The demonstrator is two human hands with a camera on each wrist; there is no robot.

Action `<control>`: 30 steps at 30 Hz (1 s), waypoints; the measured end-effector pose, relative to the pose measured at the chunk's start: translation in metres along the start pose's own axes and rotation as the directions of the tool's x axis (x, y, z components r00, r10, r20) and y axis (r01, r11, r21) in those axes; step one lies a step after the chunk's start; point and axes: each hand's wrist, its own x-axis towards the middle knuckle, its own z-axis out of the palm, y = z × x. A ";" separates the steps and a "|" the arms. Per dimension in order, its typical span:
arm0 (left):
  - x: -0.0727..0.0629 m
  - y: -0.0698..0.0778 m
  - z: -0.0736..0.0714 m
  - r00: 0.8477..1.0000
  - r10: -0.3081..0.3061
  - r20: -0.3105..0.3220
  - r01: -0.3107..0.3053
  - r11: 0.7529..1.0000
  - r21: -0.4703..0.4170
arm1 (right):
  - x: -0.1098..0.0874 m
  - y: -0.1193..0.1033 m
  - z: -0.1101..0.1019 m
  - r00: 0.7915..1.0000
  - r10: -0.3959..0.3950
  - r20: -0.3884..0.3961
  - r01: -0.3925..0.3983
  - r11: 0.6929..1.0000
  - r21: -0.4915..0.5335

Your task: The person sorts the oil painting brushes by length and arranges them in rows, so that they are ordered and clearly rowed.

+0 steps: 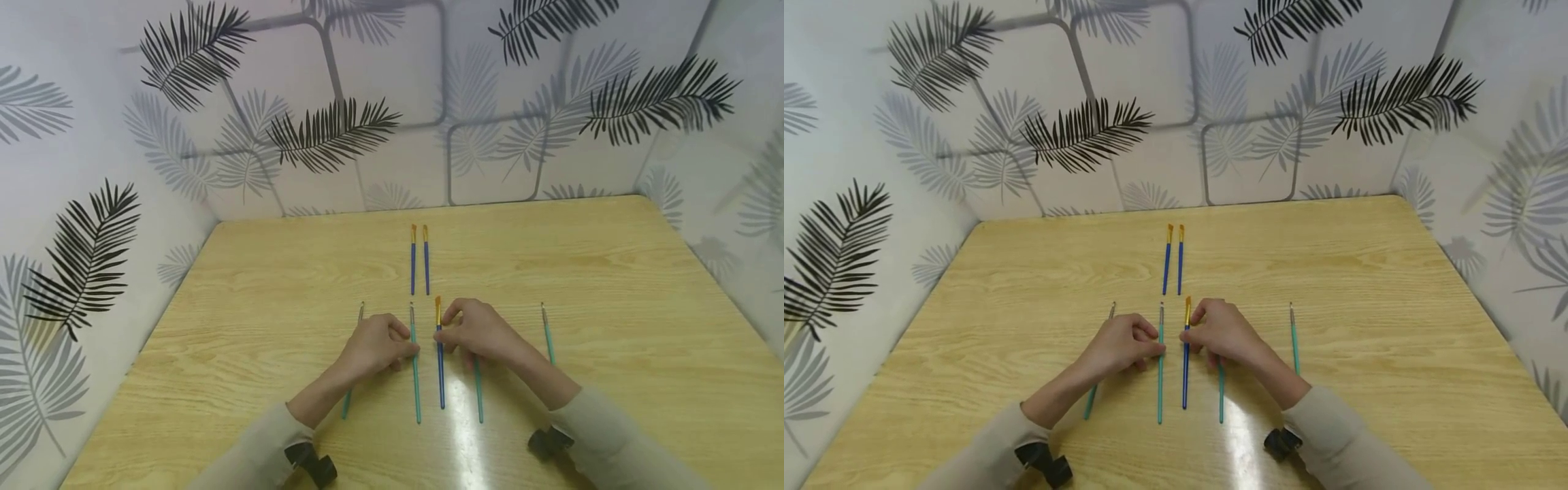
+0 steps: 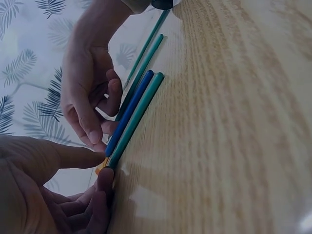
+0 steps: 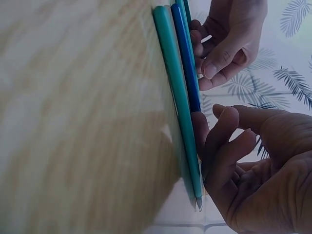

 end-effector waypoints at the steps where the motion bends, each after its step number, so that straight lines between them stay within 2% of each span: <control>1: 0.000 0.001 0.000 1.000 -0.006 -0.005 0.006 1.000 0.013 | 0.000 0.000 0.000 1.000 -0.007 -0.008 0.007 1.000 -0.008; 6: 0.001 0.007 0.002 1.000 -0.020 -0.020 0.022 0.994 0.106 | 0.001 -0.002 0.003 0.998 -0.054 -0.036 0.052 0.997 -0.052; 13: 0.001 0.015 0.007 0.999 0.040 -0.014 -0.035 0.972 0.232 | 0.002 -0.002 0.005 0.996 -0.065 -0.053 0.059 0.993 -0.106; 17: 0.002 0.016 0.010 0.998 0.050 -0.037 -0.037 0.956 0.292 | 0.003 -0.003 0.006 0.996 -0.063 -0.060 0.055 0.990 -0.133; 26: 0.002 0.019 0.010 0.994 0.105 -0.038 -0.088 0.947 0.309 | 0.011 -0.014 0.016 0.993 -0.013 -0.115 -0.017 0.966 -0.256; 30: 0.002 0.019 0.011 0.992 0.119 -0.036 -0.102 0.943 0.318 | 0.013 -0.015 0.017 0.993 0.009 -0.120 -0.043 0.959 -0.280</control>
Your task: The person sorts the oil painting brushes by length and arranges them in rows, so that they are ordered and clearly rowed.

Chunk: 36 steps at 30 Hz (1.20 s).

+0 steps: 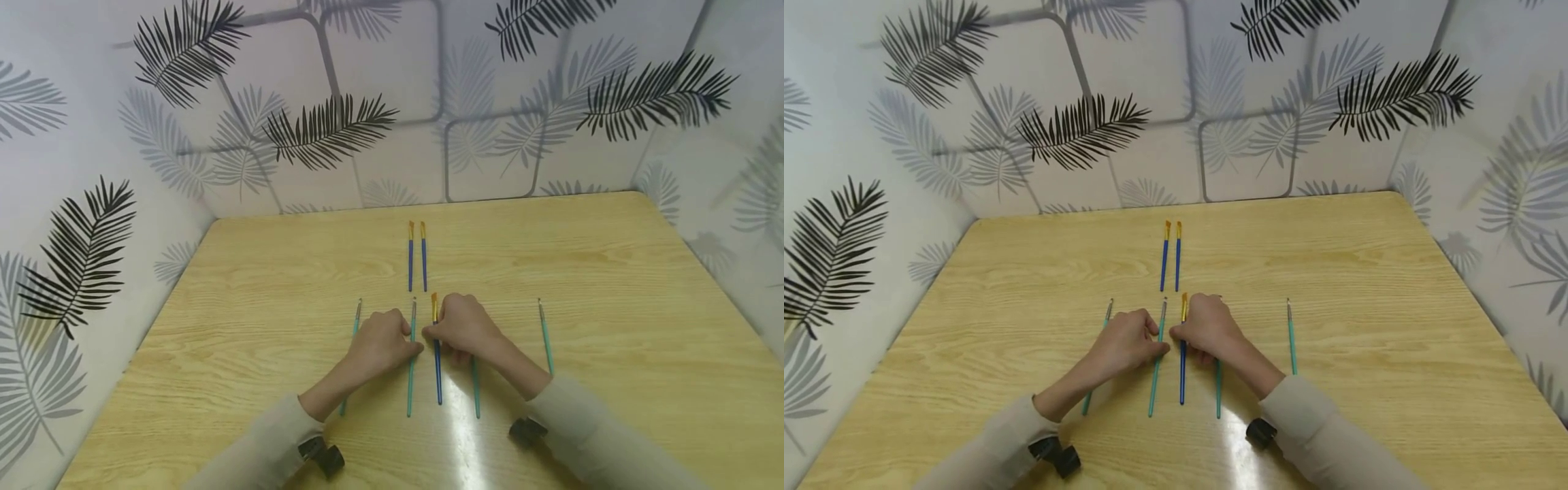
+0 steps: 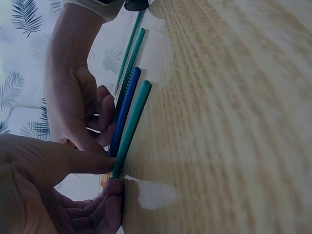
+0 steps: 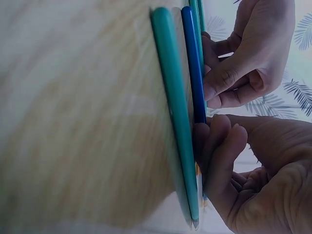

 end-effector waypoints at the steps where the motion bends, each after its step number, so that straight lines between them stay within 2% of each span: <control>1: 0.000 0.000 0.000 1.000 0.002 -0.001 -0.002 1.000 0.002 | 0.000 0.000 0.000 1.000 0.004 0.001 -0.004 1.000 0.000; 7: 0.002 0.001 -0.001 1.000 0.005 -0.006 -0.005 1.000 0.011 | 0.002 0.000 0.002 1.000 0.007 -0.016 -0.007 1.000 0.007; 11: 0.002 0.000 -0.002 1.000 -0.011 0.007 0.011 1.000 -0.004 | 0.001 0.000 0.004 1.000 -0.024 -0.019 0.024 1.000 0.015; 14: 0.002 0.000 -0.003 1.000 -0.002 0.016 0.002 1.000 -0.018 | 0.000 0.000 0.005 0.999 -0.038 -0.026 0.039 0.999 0.002; 21: 0.005 0.001 -0.005 0.999 0.038 0.008 -0.038 0.999 -0.006 | 0.001 -0.003 0.002 0.998 -0.024 -0.051 0.024 1.000 -0.006; 28: 0.003 -0.001 -0.004 0.999 0.023 0.022 -0.022 0.999 -0.049 | -0.002 0.001 0.001 0.998 0.008 -0.055 -0.006 0.999 0.032; 36: 0.001 -0.005 -0.002 0.999 0.042 -0.004 -0.043 0.990 -0.132 | -0.005 0.008 -0.003 0.996 -0.074 -0.052 0.080 0.990 0.115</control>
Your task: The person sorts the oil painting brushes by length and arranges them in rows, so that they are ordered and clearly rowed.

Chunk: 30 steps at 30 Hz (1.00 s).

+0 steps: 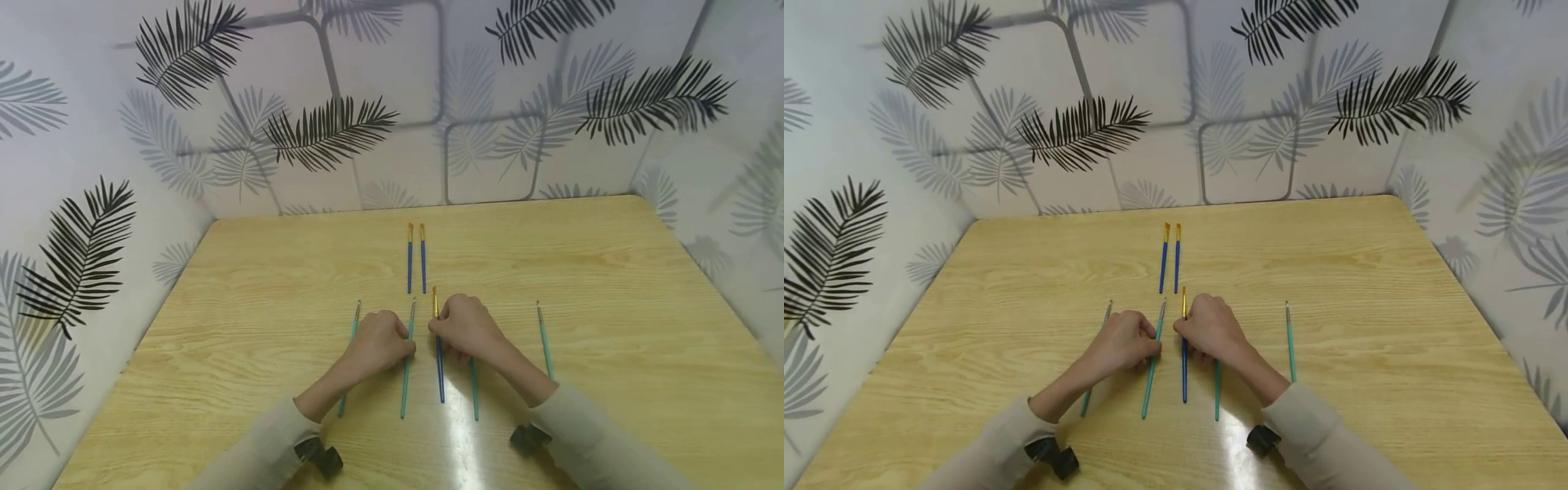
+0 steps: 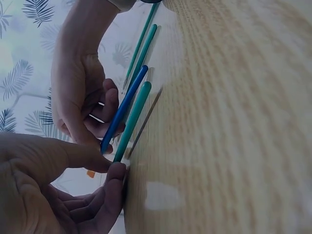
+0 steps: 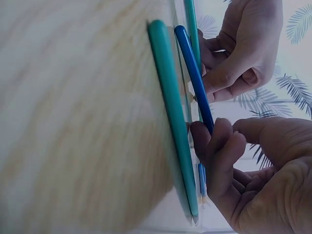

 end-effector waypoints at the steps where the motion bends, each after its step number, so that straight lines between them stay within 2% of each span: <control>1: 0.000 -0.001 0.000 1.000 0.000 0.000 0.000 1.000 -0.006 | 0.000 0.001 0.000 1.000 -0.006 0.006 0.006 1.000 0.013; 6: -0.003 -0.003 -0.003 0.999 -0.033 0.022 0.033 0.999 -0.014 | 0.001 0.004 -0.002 0.999 0.005 0.042 -0.008 0.998 0.069; 11: -0.004 -0.005 -0.011 0.997 -0.074 0.001 0.074 0.997 0.002 | 0.002 0.004 -0.006 0.997 0.034 0.064 -0.041 0.993 0.110; 15: -0.006 -0.007 -0.014 0.994 -0.106 -0.009 0.105 0.994 -0.043 | 0.004 0.006 -0.008 0.999 0.019 0.042 -0.026 0.986 0.163; 19: -0.008 -0.010 -0.018 0.989 -0.145 -0.004 0.144 0.987 -0.071 | 0.005 0.007 -0.010 1.000 -0.024 -0.003 0.024 0.973 0.229; 24: -0.013 -0.011 -0.024 0.991 -0.136 -0.016 0.135 0.989 -0.054 | 0.006 0.008 -0.014 0.997 -0.059 -0.051 0.071 0.961 0.269; 30: -0.019 -0.016 -0.028 0.990 -0.134 -0.034 0.133 0.991 -0.027 | 0.008 0.009 -0.018 0.997 -0.055 -0.058 0.070 0.950 0.305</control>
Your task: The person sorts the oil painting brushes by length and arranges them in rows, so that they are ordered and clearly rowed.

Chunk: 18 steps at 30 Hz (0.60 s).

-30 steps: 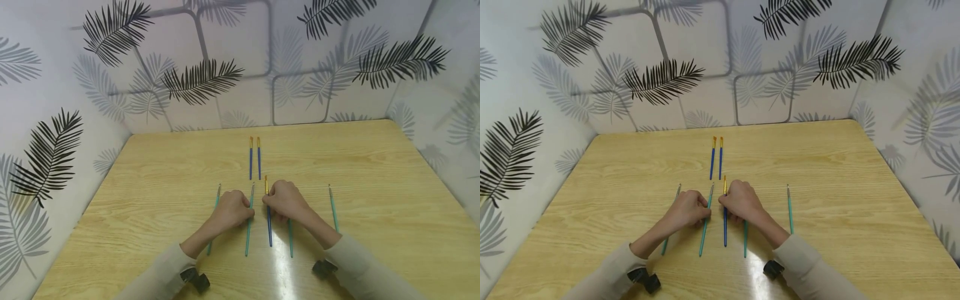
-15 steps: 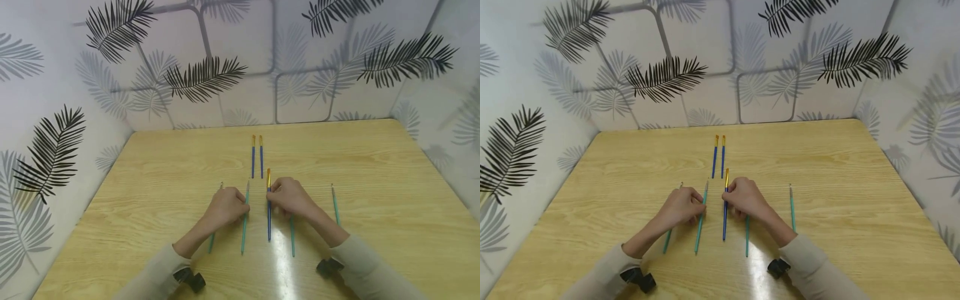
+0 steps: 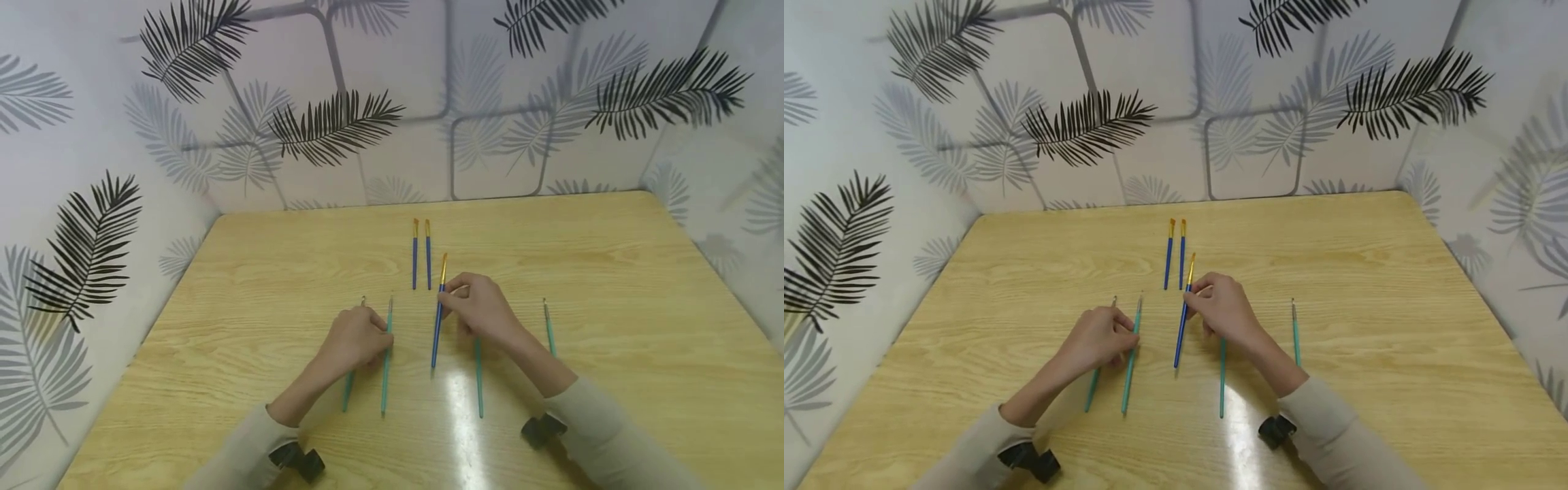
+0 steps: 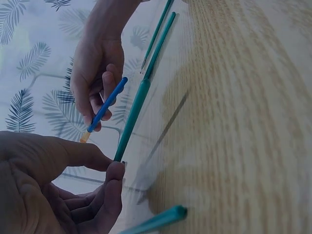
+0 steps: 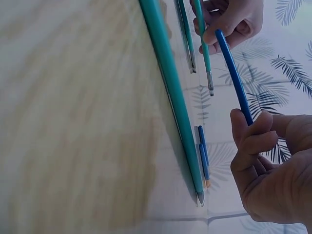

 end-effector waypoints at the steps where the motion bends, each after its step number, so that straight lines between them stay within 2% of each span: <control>1: 0.000 -0.001 -0.001 1.000 -0.001 -0.002 0.001 1.000 -0.002 | 0.001 0.000 -0.001 1.000 0.001 0.001 -0.001 1.000 0.010; 9: -0.003 -0.010 -0.006 0.999 0.033 0.003 -0.033 0.999 -0.019 | 0.005 -0.001 -0.007 0.999 -0.020 0.043 0.018 0.998 0.062; 18: -0.006 -0.013 -0.010 0.999 0.036 -0.008 -0.036 0.999 0.013 | 0.016 -0.007 -0.024 1.000 -0.003 0.025 0.001 0.998 0.064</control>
